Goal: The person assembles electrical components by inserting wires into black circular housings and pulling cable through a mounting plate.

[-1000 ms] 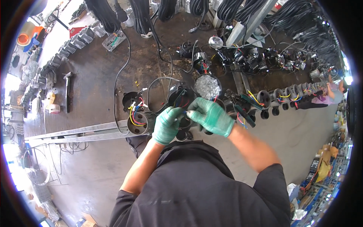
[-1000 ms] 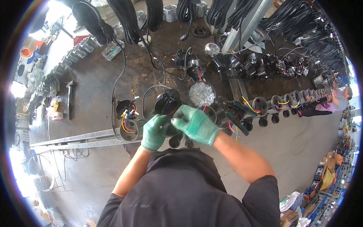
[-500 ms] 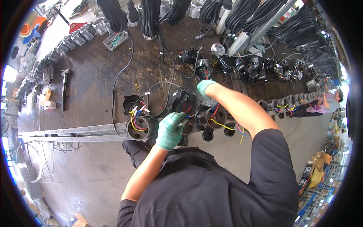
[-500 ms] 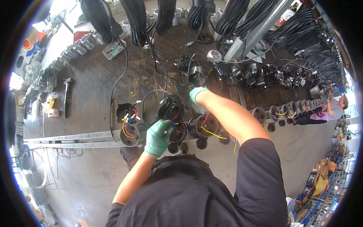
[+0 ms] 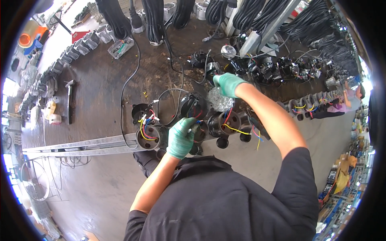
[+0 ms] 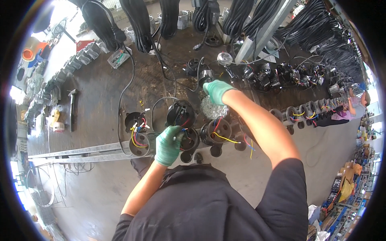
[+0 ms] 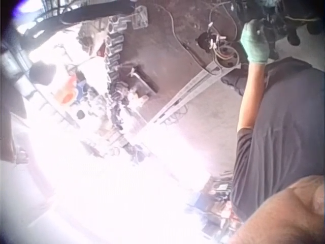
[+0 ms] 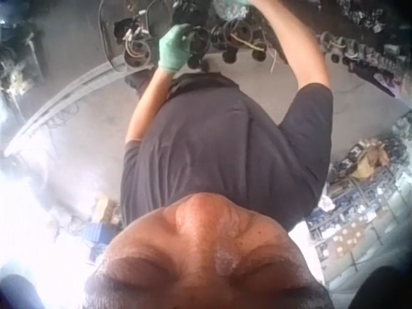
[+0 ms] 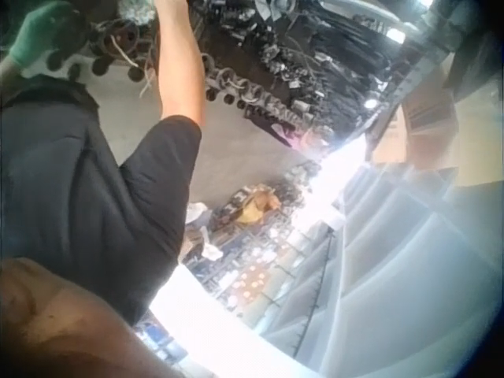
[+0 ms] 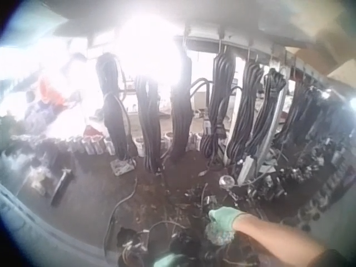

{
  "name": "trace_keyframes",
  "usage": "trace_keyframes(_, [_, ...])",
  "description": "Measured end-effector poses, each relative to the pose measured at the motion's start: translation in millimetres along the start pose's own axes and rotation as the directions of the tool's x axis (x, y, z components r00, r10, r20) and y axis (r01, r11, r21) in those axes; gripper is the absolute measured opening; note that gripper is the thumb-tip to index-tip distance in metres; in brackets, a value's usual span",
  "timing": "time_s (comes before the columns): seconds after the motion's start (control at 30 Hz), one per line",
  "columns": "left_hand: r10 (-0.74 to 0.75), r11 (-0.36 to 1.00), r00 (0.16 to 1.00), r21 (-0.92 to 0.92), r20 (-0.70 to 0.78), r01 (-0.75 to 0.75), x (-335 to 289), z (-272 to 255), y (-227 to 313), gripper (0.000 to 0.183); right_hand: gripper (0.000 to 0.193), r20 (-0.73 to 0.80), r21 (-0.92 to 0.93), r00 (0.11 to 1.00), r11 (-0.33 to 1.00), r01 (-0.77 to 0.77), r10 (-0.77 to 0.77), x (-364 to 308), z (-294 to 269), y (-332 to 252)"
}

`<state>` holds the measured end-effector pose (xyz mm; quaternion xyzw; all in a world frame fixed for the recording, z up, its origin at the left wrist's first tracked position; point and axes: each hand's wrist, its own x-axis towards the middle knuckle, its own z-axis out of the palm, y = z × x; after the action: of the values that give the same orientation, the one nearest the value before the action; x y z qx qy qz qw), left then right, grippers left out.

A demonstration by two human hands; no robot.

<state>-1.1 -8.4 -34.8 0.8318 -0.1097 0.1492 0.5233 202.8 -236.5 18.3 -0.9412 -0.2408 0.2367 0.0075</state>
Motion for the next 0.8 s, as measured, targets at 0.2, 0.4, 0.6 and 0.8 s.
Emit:
trace_keyframes(0.2, [-0.051, 0.999, 0.999, -0.009, -0.005, 0.051, -3, -3, 3, 0.018, 0.018, -0.299, 0.852, 0.954, 0.456, 0.258, 0.020, -125, -11, -49])
trace_keyframes(0.4, [-0.036, 0.999, 0.999, -0.026, -0.009, 0.036, -2, 3, -1, 0.016, 0.021, -0.485, 0.870, 0.859, 0.195, 0.453, 0.166, -140, 71, -95])
trace_keyframes(0.6, [-0.046, 0.998, 0.999, -0.040, -0.003, 0.046, 0, 2, 2, 0.017, 0.019, -0.517, 0.852, 0.822, 0.240, 0.465, 0.239, -125, 86, -111])
trace_keyframes(0.8, [-0.062, 0.997, 0.998, -0.051, 0.003, 0.062, -2, 2, 0, 0.017, 0.020, -0.671, 0.650, 0.737, 0.546, 0.529, 0.084, -119, 73, -107])
